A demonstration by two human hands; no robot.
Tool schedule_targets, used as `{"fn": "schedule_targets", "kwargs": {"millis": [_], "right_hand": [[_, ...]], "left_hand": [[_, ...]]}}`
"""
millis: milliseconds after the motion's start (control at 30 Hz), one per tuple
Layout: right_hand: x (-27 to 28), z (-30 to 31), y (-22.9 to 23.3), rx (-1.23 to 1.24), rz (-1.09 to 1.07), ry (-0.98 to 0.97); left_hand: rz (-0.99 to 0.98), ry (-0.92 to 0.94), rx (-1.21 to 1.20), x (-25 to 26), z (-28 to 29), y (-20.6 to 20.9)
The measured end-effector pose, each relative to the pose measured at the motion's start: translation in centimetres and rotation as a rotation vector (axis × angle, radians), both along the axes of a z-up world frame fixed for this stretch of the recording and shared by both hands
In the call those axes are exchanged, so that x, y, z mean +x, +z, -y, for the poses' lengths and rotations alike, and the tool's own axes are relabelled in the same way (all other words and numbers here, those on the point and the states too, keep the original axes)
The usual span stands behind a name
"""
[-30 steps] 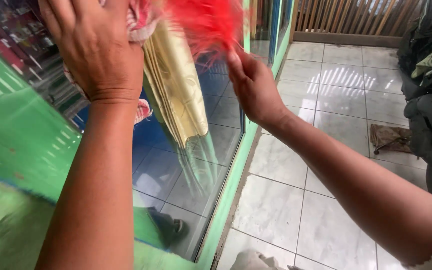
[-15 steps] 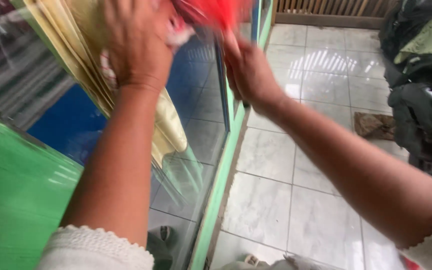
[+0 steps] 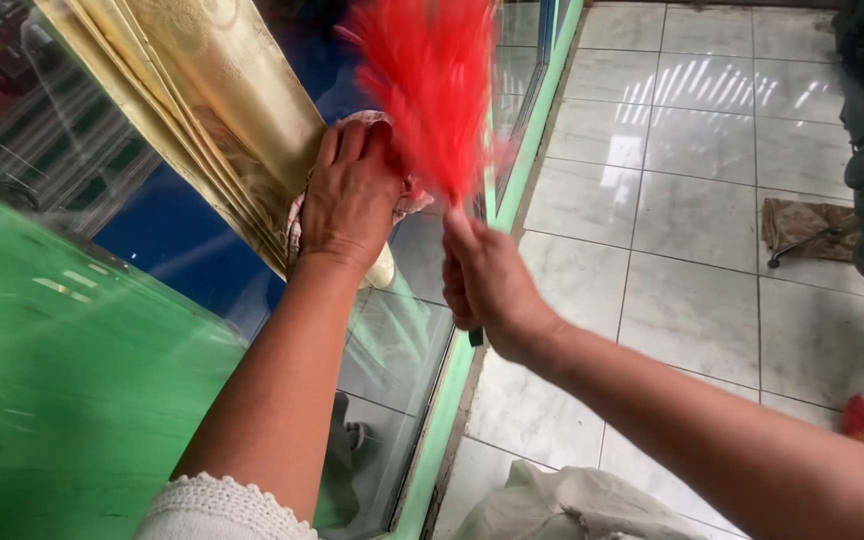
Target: Cleaning a glass door using a duster and a cloth.
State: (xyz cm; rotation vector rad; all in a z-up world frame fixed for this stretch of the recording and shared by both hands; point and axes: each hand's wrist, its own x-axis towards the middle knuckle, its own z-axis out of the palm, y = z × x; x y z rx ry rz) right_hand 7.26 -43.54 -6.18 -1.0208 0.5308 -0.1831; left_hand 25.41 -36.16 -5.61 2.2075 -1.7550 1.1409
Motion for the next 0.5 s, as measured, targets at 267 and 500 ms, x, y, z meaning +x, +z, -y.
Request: {"fn": "schedule_targets", "kwargs": {"millis": [267, 500], "right_hand": [[0.1, 4.2, -21.6, 0.8, -0.274, 0.171], [-0.7, 2.4, 2.8, 0.121, -0.016, 0.045]], "left_hand": [[-0.083, 0.02, 0.175, 0.0, 1.0, -2.0], [-0.105, 0.016, 0.147, 1.0, 2.7, -3.0]]}}
